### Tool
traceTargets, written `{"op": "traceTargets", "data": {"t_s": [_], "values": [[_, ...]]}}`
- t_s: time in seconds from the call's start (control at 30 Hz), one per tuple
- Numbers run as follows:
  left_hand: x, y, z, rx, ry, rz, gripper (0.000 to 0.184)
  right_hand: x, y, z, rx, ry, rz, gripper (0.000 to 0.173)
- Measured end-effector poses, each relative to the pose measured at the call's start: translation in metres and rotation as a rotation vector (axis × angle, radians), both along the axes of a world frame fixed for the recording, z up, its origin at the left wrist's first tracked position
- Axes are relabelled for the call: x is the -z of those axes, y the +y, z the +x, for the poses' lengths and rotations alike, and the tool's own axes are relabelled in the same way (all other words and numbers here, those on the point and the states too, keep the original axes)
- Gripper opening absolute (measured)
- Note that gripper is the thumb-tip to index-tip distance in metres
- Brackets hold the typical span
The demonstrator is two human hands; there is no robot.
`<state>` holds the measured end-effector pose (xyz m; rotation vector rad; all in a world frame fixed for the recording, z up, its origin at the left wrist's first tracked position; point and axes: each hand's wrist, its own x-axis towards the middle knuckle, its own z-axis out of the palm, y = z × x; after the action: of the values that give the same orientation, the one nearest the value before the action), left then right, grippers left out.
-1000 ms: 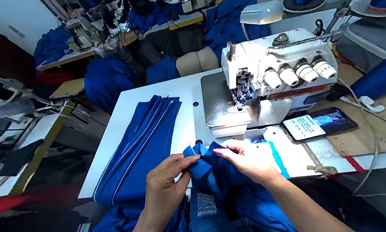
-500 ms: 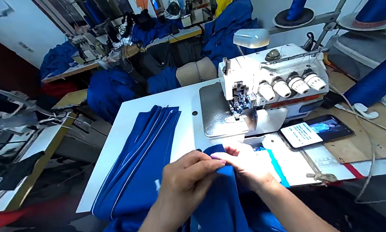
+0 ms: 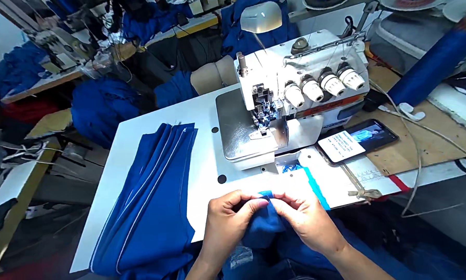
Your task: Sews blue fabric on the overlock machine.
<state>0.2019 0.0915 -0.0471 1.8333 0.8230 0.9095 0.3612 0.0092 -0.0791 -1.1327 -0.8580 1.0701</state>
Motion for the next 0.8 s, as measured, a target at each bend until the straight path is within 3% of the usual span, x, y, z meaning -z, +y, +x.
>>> {"op": "traceTargets", "data": {"t_s": [0.4,0.57,0.7,0.8], "values": [[-0.001,0.0,-0.004,-0.01,0.046,-0.083,0.011,0.002,-0.006,0.001,-0.047,-0.175,0.049,0.018],[-0.002,-0.001,-0.004,-0.028,0.056,-0.085,0.015,0.005,-0.008,0.006,-0.144,-0.218,0.221,0.02],[0.002,-0.005,0.0,-0.005,0.028,0.047,0.014,0.005,-0.004,0.003,-0.064,-0.204,0.217,0.018],[-0.008,0.004,-0.015,0.24,0.132,0.281,0.03,-0.006,-0.003,0.004,0.028,-0.201,0.201,0.021]]}}
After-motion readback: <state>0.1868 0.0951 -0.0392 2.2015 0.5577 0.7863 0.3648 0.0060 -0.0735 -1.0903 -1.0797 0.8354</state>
